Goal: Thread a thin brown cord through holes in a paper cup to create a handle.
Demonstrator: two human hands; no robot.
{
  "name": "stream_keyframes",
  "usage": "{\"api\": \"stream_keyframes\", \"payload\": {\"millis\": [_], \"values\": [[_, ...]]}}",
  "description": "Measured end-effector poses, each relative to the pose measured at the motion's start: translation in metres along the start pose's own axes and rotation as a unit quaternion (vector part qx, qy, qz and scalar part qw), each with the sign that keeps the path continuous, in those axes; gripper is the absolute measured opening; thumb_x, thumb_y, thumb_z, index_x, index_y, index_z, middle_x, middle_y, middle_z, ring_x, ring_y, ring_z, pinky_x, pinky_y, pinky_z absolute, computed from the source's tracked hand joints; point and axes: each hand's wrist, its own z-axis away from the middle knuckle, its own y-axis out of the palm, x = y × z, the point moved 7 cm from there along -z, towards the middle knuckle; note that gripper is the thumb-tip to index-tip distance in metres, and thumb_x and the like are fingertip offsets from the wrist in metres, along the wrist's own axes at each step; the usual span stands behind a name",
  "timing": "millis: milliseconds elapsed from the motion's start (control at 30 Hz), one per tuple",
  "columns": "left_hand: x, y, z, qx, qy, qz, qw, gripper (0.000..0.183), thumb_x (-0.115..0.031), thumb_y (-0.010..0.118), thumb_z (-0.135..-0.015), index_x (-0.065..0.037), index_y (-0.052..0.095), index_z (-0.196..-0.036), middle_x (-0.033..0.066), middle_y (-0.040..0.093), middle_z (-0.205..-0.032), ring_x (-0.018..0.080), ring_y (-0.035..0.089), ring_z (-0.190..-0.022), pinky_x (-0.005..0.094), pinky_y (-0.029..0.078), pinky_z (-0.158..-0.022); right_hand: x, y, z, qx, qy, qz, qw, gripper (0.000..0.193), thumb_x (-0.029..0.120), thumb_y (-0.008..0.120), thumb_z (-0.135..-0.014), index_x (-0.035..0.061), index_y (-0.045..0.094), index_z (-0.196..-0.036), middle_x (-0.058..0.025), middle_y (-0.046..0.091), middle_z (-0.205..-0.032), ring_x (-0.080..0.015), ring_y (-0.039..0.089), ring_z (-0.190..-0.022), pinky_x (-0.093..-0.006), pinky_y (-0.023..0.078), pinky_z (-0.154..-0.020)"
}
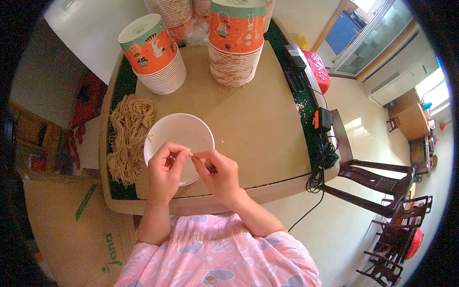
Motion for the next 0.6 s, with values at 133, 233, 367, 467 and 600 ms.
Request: {"api": "stream_keyframes", "payload": {"millis": [133, 233, 367, 467, 600], "values": [[0.001, -0.001, 0.0, 0.001, -0.003, 0.011, 1.0, 0.007, -0.008, 0.064, -0.087, -0.002, 0.062, -0.086, 0.0009, 0.059, -0.072, 0.0047, 0.048, -0.058, 0.0201, 0.039, -0.05, 0.002, 0.001, -0.001, 0.002, -0.021, 0.016, 1.0, 0.008, -0.003, 0.068, -0.081, 0.0015, 0.064, -0.086, 0.0053, 0.042, -0.057, -0.0014, 0.035, -0.051, -0.0192, 0.026, -0.044], [-0.002, 0.0, -0.001, 0.0, -0.003, 0.003, 1.0, 0.006, -0.007, 0.064, -0.087, -0.002, 0.061, -0.085, 0.0029, 0.059, -0.072, 0.0071, 0.049, -0.058, 0.0213, 0.04, -0.051, 0.002, 0.0, -0.001, -0.003, -0.024, 0.005, 1.0, 0.007, -0.003, 0.068, -0.081, 0.0012, 0.065, -0.086, 0.005, 0.043, -0.058, -0.0018, 0.035, -0.051, -0.0195, 0.026, -0.044], [-0.021, 0.002, 0.0, -0.013, 0.11, -0.169, 0.979, 0.006, -0.005, 0.062, -0.085, -0.004, 0.057, -0.087, 0.0073, 0.058, -0.079, 0.0202, 0.057, -0.068, 0.0303, 0.046, -0.057, 0.003, -0.001, -0.002, -0.002, -0.03, 0.017, 0.999, 0.006, -0.003, 0.068, -0.081, 0.0008, 0.065, -0.086, 0.0038, 0.044, -0.058, -0.0023, 0.035, -0.051, -0.0196, 0.027, -0.044], [-0.031, 0.004, 0.003, -0.035, 0.194, -0.255, 0.947, 0.009, -0.003, 0.061, -0.084, -0.005, 0.054, -0.089, 0.0086, 0.058, -0.084, 0.0268, 0.06, -0.075, 0.0356, 0.048, -0.062, 0.006, 0.0, -0.003, 0.007, -0.043, 0.034, 0.998, 0.006, -0.003, 0.068, -0.08, 0.0008, 0.066, -0.085, 0.0013, 0.047, -0.059, -0.0033, 0.038, -0.05, -0.0198, 0.029, -0.044], [-0.031, 0.002, 0.004, -0.051, 0.195, -0.255, 0.946, 0.009, -0.003, 0.061, -0.085, -0.005, 0.054, -0.089, 0.0088, 0.058, -0.085, 0.0284, 0.06, -0.078, 0.0372, 0.049, -0.063, 0.009, 0.0, -0.003, 0.011, -0.09, 0.053, 0.994, 0.006, -0.002, 0.069, -0.08, 0.0004, 0.066, -0.085, -0.0037, 0.056, -0.062, -0.0051, 0.044, -0.051, -0.0205, 0.034, -0.045]]}}
